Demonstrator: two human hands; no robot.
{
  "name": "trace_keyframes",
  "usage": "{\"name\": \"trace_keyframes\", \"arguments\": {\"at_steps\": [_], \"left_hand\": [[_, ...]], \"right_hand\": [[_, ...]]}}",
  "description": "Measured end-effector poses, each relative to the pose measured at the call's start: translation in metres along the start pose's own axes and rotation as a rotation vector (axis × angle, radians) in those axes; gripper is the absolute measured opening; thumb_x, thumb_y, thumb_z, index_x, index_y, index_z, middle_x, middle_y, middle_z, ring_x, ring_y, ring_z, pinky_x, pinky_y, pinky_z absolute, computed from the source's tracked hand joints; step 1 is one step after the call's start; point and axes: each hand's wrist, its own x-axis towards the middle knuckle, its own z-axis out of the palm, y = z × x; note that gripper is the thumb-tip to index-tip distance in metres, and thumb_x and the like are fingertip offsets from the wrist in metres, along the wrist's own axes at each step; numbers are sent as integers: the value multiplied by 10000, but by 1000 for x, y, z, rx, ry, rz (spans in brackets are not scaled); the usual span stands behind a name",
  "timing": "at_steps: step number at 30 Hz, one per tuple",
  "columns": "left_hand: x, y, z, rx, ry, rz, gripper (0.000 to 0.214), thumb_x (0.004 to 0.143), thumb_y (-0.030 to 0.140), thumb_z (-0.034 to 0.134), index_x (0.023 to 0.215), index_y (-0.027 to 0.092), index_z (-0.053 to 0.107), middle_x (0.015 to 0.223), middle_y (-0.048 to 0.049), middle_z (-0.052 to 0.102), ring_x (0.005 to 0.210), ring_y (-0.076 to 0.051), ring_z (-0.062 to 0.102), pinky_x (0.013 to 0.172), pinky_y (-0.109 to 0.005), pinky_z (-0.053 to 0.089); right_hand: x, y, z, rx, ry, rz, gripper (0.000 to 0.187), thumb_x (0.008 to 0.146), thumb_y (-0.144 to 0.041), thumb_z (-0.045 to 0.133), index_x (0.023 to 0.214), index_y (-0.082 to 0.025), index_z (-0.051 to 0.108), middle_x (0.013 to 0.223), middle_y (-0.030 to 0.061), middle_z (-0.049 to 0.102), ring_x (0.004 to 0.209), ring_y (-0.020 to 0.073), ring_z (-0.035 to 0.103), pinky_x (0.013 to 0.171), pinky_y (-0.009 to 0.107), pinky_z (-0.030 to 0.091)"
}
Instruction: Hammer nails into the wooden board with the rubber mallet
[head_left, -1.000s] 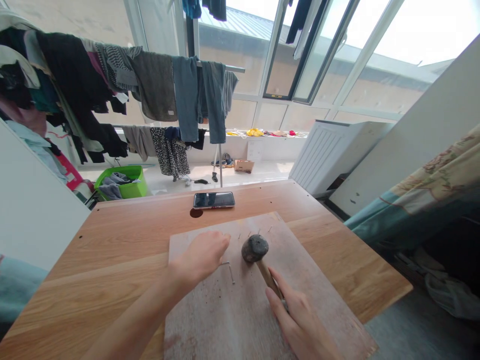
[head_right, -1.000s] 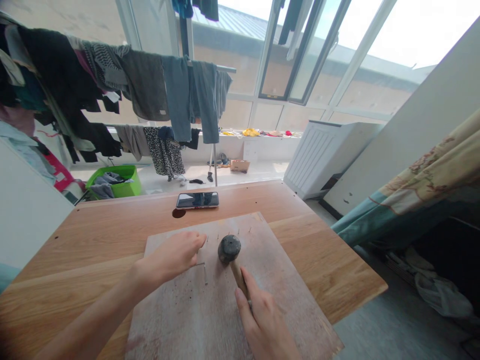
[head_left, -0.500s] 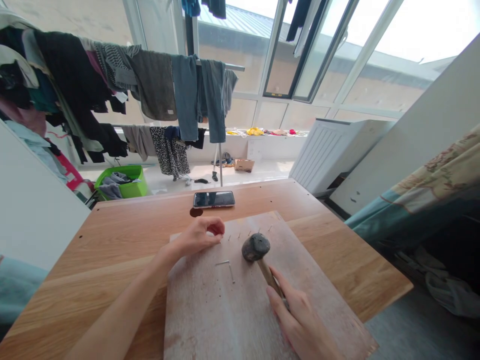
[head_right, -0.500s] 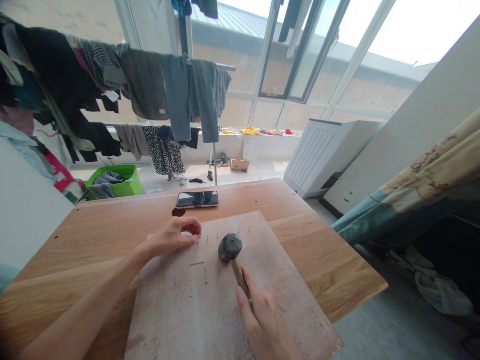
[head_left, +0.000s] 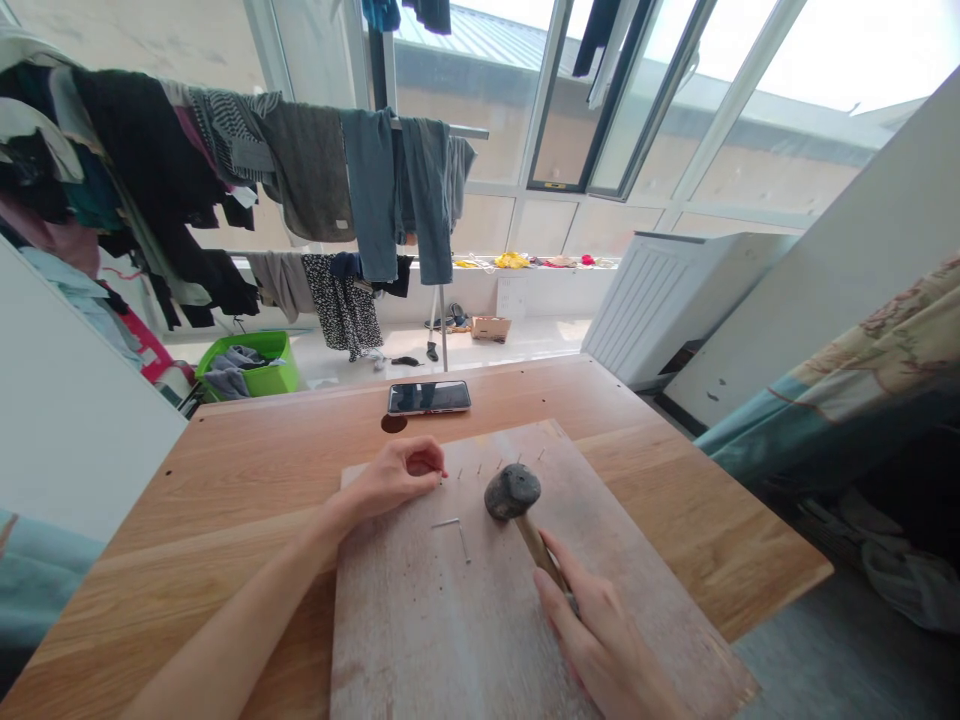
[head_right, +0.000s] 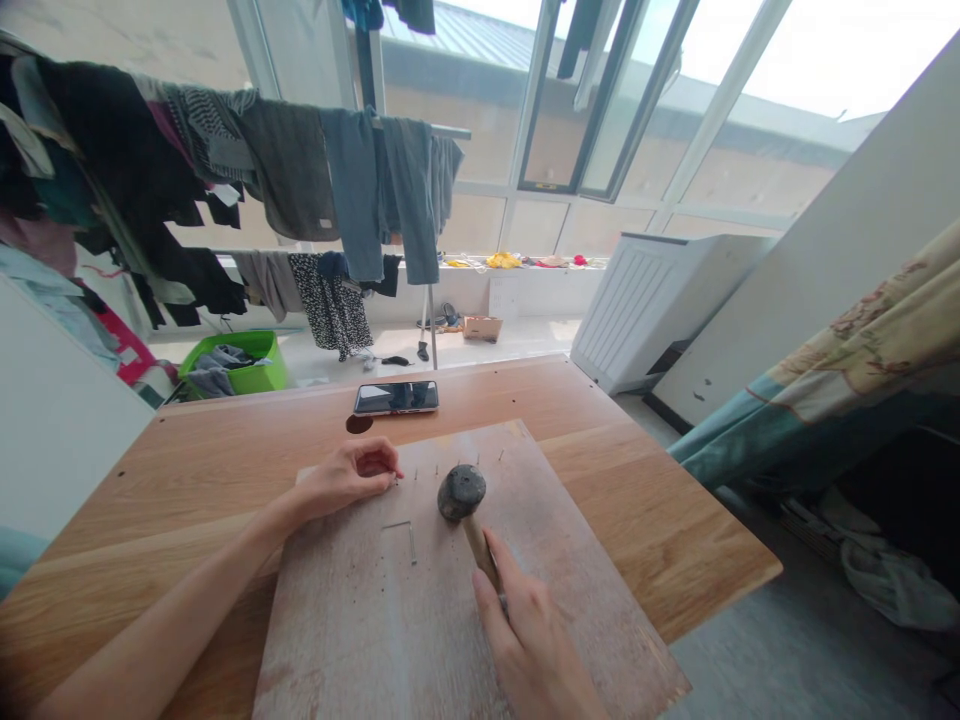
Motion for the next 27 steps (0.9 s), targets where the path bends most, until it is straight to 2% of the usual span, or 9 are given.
{"name": "trace_keyframes", "arguments": {"at_steps": [6,12,17,20,23,27], "left_hand": [[-5,-2,5,26,45,35,111,723,210,642,821,169,607,837,-26,690,798,-154,656,787,-284,536],[-8,-3,5,110,39,62,105,734,191,609,832,162,634,844,-35,694,802,-161,653,792,-288,539],[-9,-5,5,226,44,103,117,740,167,603,844,163,654,821,-17,661,750,-143,613,708,-254,508],[-10,-5,5,225,54,94,75,804,227,634,835,161,650,807,-16,661,731,-139,608,696,-251,503],[-10,-5,5,193,59,91,104,837,266,658,857,164,652,823,-18,679,749,-142,632,726,-258,517],[-10,-5,5,130,54,94,139,839,238,654,962,175,647,848,-12,702,782,-146,661,768,-267,530]], "right_hand": [[-1,0,0,-15,18,7,557,990,-514,425,1406,-196,616,679,40,724,677,254,734,568,326,589],[0,-5,-1,-16,30,-26,542,989,-522,430,1371,-205,647,633,31,701,690,263,741,578,326,593],[1,-12,-4,10,2,-39,555,991,-536,415,1363,-197,650,581,17,653,645,261,723,548,319,570],[3,-22,-7,32,-35,-28,574,995,-533,411,1395,-174,613,609,6,644,579,219,680,505,282,529],[9,-38,-9,55,-130,-42,563,1016,-492,381,1448,-169,543,706,4,653,479,143,570,444,235,452],[19,-59,-3,36,-192,-119,499,1028,-432,384,1439,-194,540,774,5,629,495,118,516,449,216,422]]}}
